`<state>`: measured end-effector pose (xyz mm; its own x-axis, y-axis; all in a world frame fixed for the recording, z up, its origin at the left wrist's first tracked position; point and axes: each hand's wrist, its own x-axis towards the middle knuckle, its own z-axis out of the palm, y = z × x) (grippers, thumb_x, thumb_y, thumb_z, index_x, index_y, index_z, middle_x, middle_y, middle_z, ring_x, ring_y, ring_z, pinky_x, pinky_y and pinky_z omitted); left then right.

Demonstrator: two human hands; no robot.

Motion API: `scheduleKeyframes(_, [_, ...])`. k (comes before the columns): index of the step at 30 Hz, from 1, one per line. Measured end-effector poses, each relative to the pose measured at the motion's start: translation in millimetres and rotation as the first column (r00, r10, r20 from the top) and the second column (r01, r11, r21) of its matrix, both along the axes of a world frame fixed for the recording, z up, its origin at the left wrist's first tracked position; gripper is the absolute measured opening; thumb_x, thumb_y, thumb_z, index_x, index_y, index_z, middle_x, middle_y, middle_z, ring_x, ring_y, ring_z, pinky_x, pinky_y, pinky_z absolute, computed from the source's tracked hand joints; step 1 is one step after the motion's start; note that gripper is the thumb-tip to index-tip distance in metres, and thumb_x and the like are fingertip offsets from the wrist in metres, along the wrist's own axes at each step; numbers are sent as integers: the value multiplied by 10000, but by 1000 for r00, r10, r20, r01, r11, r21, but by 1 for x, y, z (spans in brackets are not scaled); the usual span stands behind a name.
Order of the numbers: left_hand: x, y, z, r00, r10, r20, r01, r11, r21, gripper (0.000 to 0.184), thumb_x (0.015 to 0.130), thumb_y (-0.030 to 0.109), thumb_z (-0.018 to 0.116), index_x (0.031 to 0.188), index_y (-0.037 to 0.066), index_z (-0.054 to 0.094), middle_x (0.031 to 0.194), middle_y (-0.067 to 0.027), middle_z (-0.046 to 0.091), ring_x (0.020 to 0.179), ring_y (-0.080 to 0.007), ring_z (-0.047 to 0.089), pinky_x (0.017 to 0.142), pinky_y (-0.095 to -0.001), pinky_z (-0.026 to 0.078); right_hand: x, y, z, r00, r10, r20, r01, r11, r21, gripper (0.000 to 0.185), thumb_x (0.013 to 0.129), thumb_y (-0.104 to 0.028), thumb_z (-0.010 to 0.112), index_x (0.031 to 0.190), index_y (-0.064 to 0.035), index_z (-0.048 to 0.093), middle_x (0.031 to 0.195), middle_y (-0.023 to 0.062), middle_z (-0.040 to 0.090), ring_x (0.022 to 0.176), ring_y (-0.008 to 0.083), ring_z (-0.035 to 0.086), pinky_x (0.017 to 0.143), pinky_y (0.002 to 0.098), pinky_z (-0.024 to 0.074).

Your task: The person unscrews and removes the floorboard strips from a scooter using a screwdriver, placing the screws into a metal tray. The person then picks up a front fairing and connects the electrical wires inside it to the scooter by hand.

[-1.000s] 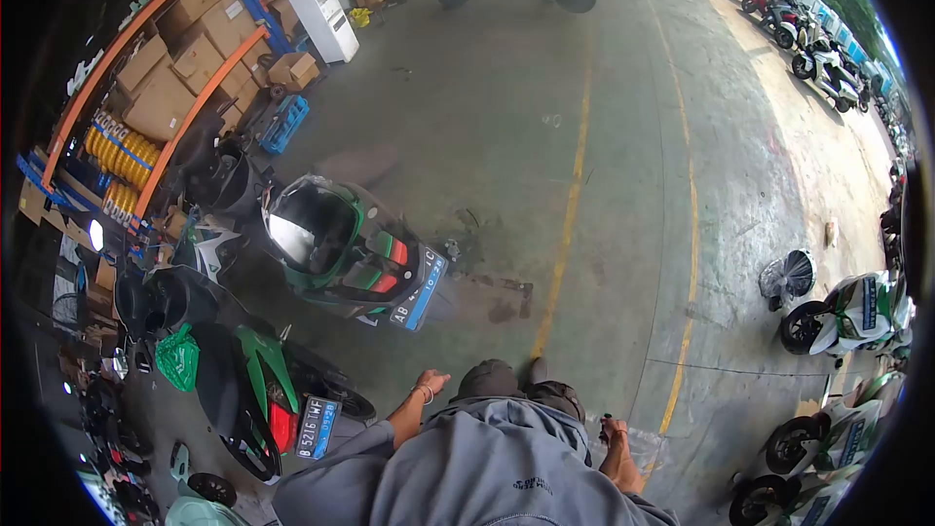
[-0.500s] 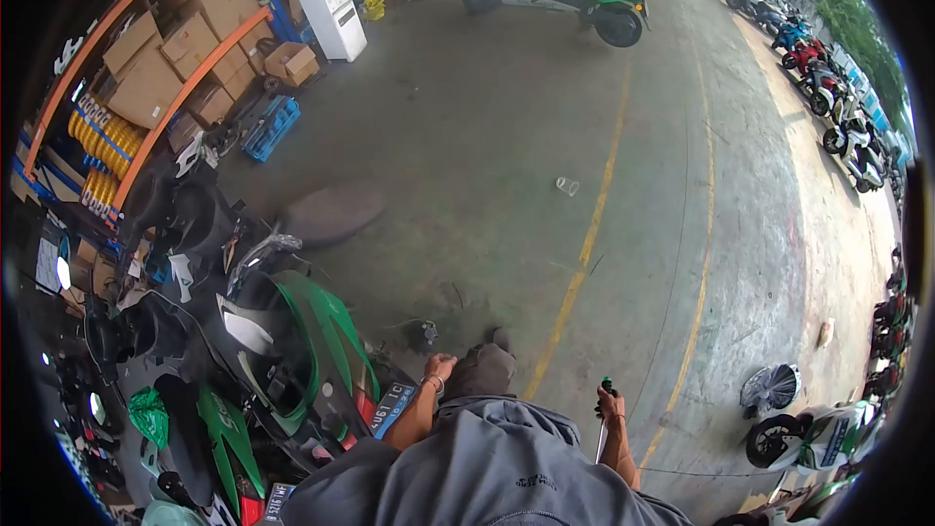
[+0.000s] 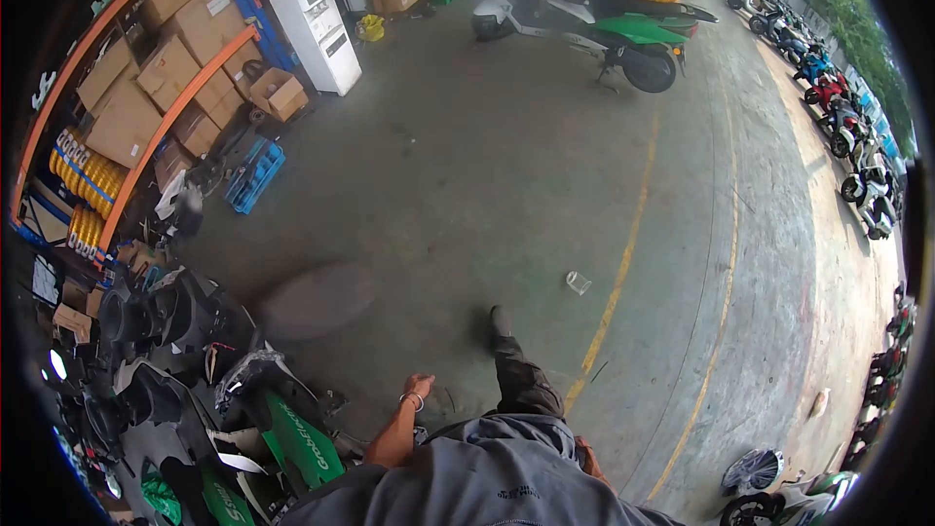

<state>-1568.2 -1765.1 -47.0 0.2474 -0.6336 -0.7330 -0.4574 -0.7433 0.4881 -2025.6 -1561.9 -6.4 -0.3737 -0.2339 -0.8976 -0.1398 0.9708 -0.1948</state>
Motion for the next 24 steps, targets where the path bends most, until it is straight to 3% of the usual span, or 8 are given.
scheduleKeyframes(3, [2,-48,-3,987,150,-64,-128,955,266,381,883,297,727,1138,14,735,954,-122,746,779,-227,720,681,-364,558,-19,-140,2,998,50,-32,-50,999,-15,339,902,-367,713,837,-35,718,704,85,687,581,182,635,512,379,493])
scheduleKeyframes(5, [12,-100,9,982,172,-82,-144,953,266,363,890,278,711,1139,14,732,946,-117,739,782,-230,721,669,-365,559,-32,-243,15,997,51,-55,-54,997,-54,342,909,-371,702,840,-37,721,698,89,694,578,182,641,505,379,494])
scheduleKeyframes(7, [15,-151,38,971,208,-118,-170,947,271,346,898,260,695,1140,14,729,939,-112,732,785,-233,721,656,-365,560,-65,-338,-25,993,114,42,-110,989,-95,408,882,-444,715,825,-40,703,684,116,695,545,211,663,466,376,494])
scheduleKeyframes(10, [18,-246,60,842,482,-243,-495,869,9,330,921,228,647,1144,-10,700,961,-111,721,773,-239,720,657,-380,568,-75,-526,23,953,299,-58,-303,947,-107,426,869,-464,733,820,-43,689,673,75,684,535,182,648,454,344,466])
scheduleKeyframes(15, [24,-387,35,807,548,-219,-554,832,41,326,919,235,659,1127,-13,699,936,-109,719,758,-226,716,640,-353,564,-51,-774,83,983,169,-70,-183,876,-447,523,850,-463,747,1064,13,705,784,95,711,622,176,688,501,319,491])
scheduleKeyframes(17, [34,-449,20,879,433,-198,-401,898,181,337,912,241,677,1135,-12,695,938,-117,720,749,-234,712,633,-359,563,-31,-849,84,992,121,-30,-120,853,-509,548,856,-475,740,1098,14,693,804,95,714,637,173,692,506,311,487])
scheduleKeyframes(21, [58,-581,6,898,411,-159,-369,899,237,351,904,258,686,1141,0,692,934,-114,720,755,-247,713,627,-383,564,0,-935,50,994,100,46,-79,938,-337,535,881,-502,710,1059,2,676,809,90,704,624,194,695,478,309,449])
scheduleKeyframes(24, [74,-690,-2,776,605,-179,-569,794,214,293,897,232,695,1092,13,699,901,-117,720,736,-246,709,588,-384,555,9,-952,20,962,264,74,-262,964,-40,415,887,-466,719,912,-52,709,784,79,717,606,200,678,500,347,470])
